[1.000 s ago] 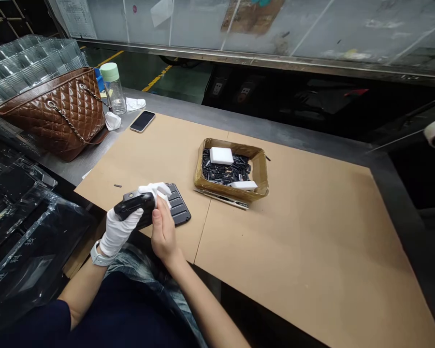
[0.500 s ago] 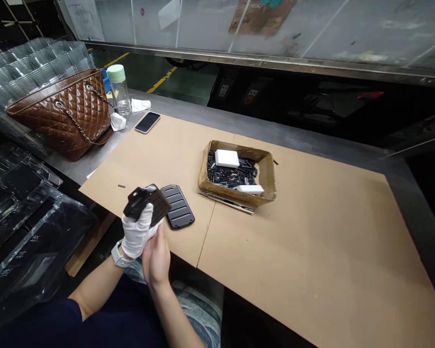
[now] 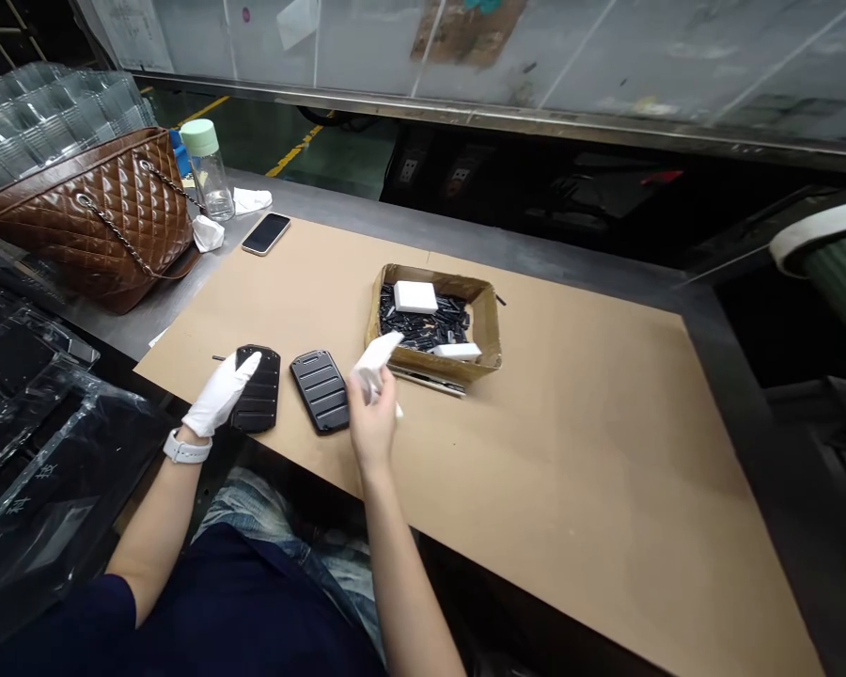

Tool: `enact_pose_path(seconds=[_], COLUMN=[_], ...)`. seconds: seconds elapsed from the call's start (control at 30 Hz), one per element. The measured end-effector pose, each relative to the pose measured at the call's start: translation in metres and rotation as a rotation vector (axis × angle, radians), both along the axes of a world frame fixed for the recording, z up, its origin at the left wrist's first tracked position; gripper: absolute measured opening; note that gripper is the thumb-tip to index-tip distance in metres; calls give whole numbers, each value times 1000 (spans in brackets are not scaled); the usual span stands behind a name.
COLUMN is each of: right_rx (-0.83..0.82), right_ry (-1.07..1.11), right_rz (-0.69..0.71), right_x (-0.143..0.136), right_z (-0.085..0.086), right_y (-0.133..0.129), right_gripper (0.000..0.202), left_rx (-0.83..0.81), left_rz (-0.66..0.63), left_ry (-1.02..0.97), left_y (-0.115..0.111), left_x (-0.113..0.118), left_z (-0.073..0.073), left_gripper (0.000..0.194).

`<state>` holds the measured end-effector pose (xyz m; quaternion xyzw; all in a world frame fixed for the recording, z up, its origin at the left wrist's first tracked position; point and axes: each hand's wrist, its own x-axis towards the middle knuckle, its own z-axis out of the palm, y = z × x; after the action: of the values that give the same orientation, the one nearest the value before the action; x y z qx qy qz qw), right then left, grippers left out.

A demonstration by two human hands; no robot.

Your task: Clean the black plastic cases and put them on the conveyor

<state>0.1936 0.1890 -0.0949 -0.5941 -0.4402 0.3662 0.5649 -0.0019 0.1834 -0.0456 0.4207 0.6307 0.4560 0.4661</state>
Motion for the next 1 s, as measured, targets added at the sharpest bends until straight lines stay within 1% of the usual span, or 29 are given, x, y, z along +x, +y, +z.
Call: enact_pose_path(seconds=[0.03,0.07,0.1,0.13,0.17,0.2,0.23,0.27,0.3,0.33,0.37,0.43,0.47,0.53,0.6,0.63,0.7,0.77,0.8,0.83,0.87,0.97,1.0], right_rx=[5,22,49,80,108,132,153,180,216,264,316,398,418,434,465,495,585,701,757,789,790,698,691], right_ry=[-167,-317,-439,-528,-584,-610,-617,-616,-615,-615,-607,-557,-522,-478,-500,-530,-610,-690,-717,-726,-713,-626,-605], right_rz=[90,185,260,302,305,269,217,177,172,200,249,338,353,348,355,366,433,573,648,691,690,569,564], right_x=[3,4,4,2,0,-2,-4,-5,-6,-6,-5,-1,2,6,8,7,5,1,0,0,0,4,6], right_z=[-4,-8,-12,-14,-16,-16,-15,-13,-10,-6,-2,7,12,23,35,42,53,61,63,65,65,63,61], right_y=[5,8,10,9,7,3,-3,-10,-18,-26,-34,-47,-50,-52,-48,-46,-43,-41,-40,-40,-39,-38,-38], right_gripper=[75,84,88,90,88,86,84,84,84,82,77,62,57,53,55,56,58,60,60,60,60,60,60], left_rx=[-43,-60,-42,12,87,152,192,194,166,145,144,169,194,244,266,259,234,235,242,242,234,187,171], left_rz=[-7,12,54,113,171,202,188,126,8,-116,-168,-213,-223,-286,-340,-328,-257,-115,-59,-43,-69,-222,-232], left_ry=[114,226,323,395,433,430,368,237,70,-79,-176,-257,-265,-278,-276,-260,-215,-180,-177,-182,-192,-211,-204], left_y=[3,5,4,2,-1,-6,-11,-16,-21,-25,-27,-30,-30,-31,-34,-37,-45,-53,-56,-57,-57,-48,-45], left_x=[-8,-13,-15,-14,-10,-3,7,18,30,43,54,70,76,82,86,90,99,108,111,111,109,92,86], left_z=[-4,-8,-10,-11,-11,-11,-10,-8,-7,-5,-4,1,3,8,12,14,13,11,10,9,8,9,9], left_gripper=[44,48,53,58,59,57,53,47,43,41,40,41,42,43,44,42,37,32,37,37,36,33,32])
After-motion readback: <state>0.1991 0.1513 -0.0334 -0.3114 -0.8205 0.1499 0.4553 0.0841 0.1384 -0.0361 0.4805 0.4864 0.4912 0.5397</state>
